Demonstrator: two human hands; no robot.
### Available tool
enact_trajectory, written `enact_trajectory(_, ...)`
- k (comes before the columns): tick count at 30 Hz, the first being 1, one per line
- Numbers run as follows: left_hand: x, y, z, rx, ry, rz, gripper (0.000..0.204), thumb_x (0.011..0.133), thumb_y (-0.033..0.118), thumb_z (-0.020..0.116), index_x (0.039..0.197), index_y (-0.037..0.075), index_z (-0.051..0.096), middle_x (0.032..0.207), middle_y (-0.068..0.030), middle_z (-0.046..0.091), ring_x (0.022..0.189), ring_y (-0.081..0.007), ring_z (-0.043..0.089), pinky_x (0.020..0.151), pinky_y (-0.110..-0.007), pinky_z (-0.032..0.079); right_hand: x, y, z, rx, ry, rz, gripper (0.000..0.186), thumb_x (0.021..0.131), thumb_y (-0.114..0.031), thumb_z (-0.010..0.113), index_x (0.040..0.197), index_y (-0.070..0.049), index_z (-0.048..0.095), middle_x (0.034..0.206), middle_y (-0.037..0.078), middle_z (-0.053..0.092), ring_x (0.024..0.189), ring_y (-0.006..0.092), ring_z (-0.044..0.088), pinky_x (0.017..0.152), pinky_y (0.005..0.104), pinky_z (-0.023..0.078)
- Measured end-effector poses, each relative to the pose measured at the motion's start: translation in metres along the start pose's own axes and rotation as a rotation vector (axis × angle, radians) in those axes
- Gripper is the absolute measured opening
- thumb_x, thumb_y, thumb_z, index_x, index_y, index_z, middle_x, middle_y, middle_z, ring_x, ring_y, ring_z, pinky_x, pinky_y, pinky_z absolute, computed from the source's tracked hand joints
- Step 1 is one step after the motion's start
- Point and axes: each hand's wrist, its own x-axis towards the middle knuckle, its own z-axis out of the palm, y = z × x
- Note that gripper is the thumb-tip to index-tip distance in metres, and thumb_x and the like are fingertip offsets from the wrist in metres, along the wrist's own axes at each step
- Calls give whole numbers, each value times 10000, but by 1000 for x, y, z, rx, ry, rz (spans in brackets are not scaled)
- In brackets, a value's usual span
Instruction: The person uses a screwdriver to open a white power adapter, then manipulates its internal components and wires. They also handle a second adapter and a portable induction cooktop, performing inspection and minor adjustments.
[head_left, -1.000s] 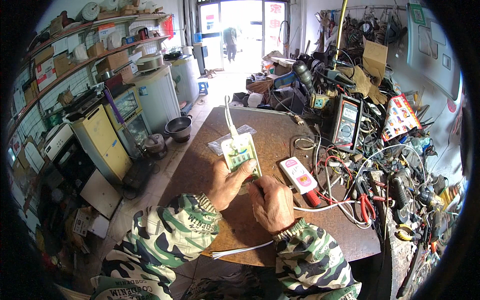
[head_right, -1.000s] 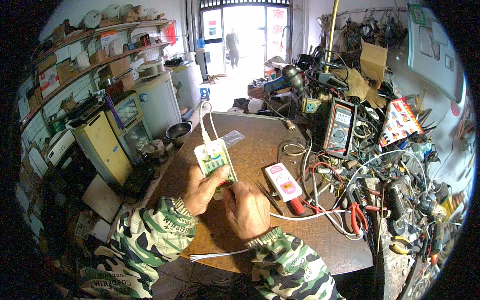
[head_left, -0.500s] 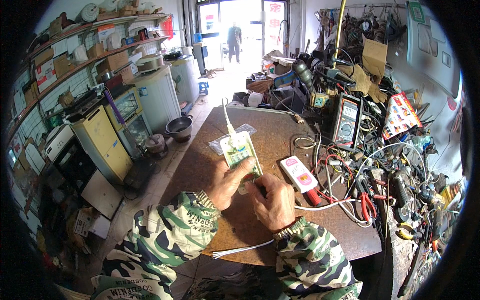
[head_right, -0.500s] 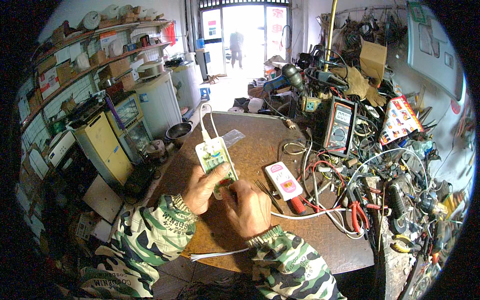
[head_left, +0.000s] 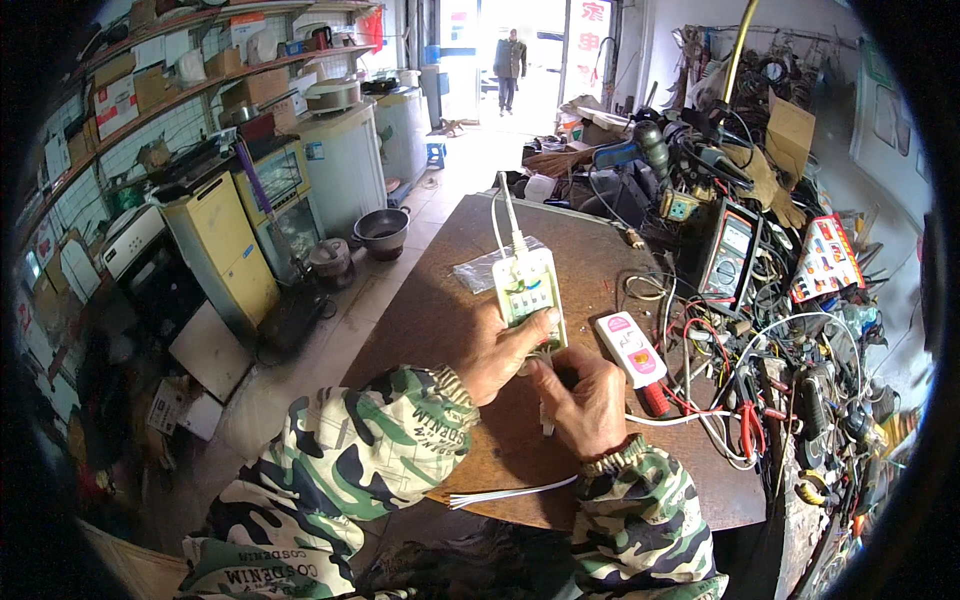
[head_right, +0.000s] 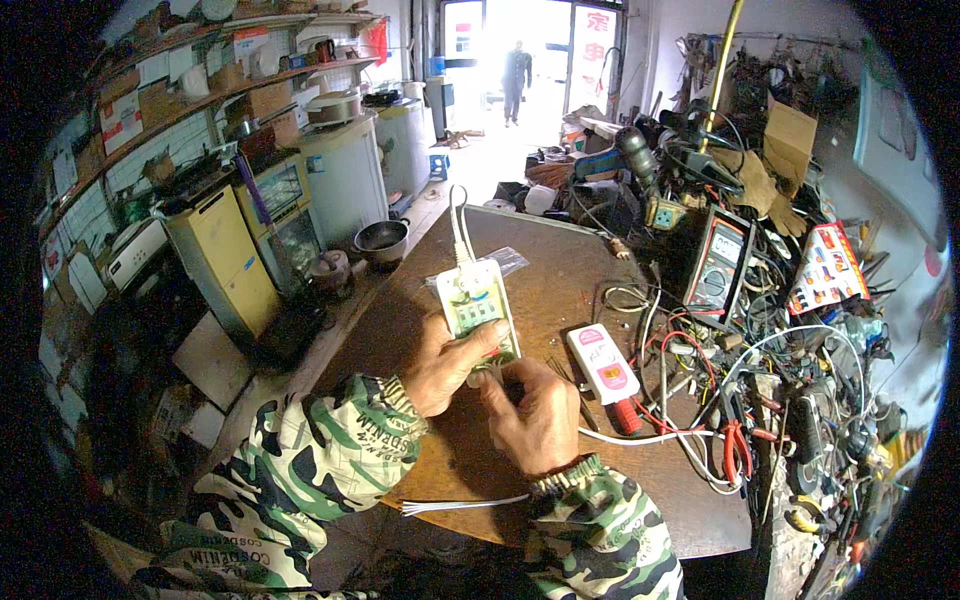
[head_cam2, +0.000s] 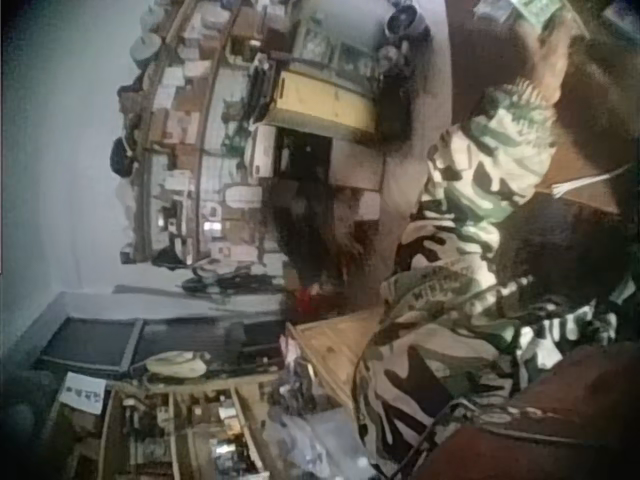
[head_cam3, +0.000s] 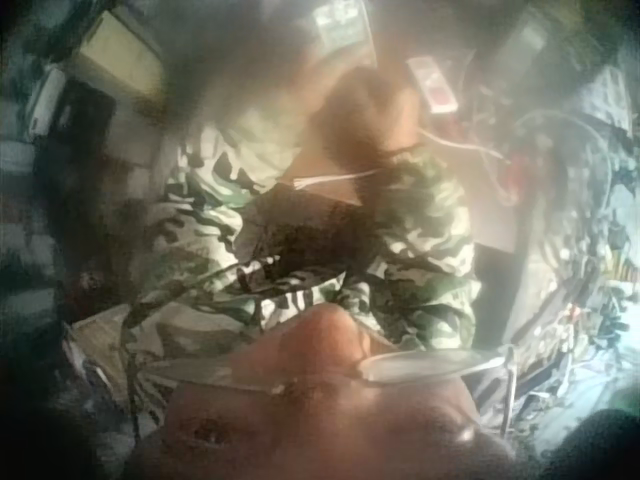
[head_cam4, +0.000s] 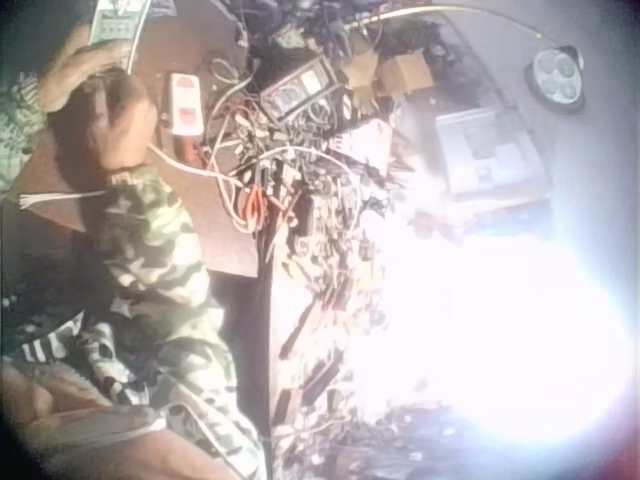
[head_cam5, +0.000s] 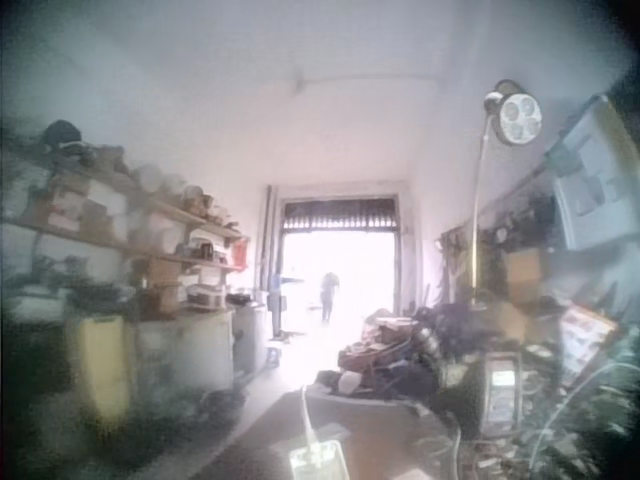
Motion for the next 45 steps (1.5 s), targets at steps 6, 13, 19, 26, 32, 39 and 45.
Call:
enact_trajectory(6,10,0,-3,-163,104,-76,161,943,163,701,1044,39,682,941,-71,727,801,-149,703,714,-308,589,1,-1,-2,338,-124,202,240,913,-210,751,873,11,667,719,15,654,581,90,556,514,260,429)
enact_trajectory(13,18,2,-20,-270,219,-58,174,922,164,725,1049,56,675,954,-94,732,797,-174,717,697,-337,611,5,10,-6,643,-337,213,151,940,-149,714,940,-4,671,771,22,669,671,94,583,648,258,457)
enact_trajectory(19,19,5,-17,-303,189,-29,208,925,170,722,1086,59,653,978,-93,712,871,-193,711,727,-353,615,5,13,-13,635,-384,236,166,954,-166,694,973,-1,687,805,41,690,695,111,611,671,263,466)
enact_trajectory(26,19,10,-15,-295,139,-46,223,929,168,716,1105,52,644,997,-91,707,883,-195,711,734,-353,619,7,11,-14,650,-345,270,192,966,-171,680,1034,7,701,796,31,686,702,97,608,628,254,462)
enact_trajectory(32,14,15,-16,-262,138,-64,218,931,167,713,1104,56,642,989,-92,708,864,-187,709,718,-351,617,8,11,-13,617,-326,254,216,963,-182,690,1058,12,701,772,25,672,676,89,587,604,254,465)
enact_trajectory(39,15,11,-13,-270,112,-74,224,938,186,707,1110,58,641,976,-96,711,831,-186,707,709,-340,609,8,12,-14,699,-335,281,155,946,-158,712,968,-4,712,745,16,664,644,73,553,574,238,435)
enact_trajectory(45,14,13,-14,-261,81,-74,220,939,181,703,1111,60,641,973,-100,712,840,-191,712,709,-343,611,6,16,-8,626,-305,197,193,952,-192,707,975,0,721,733,-9,645,632,64,524,569,227,404)
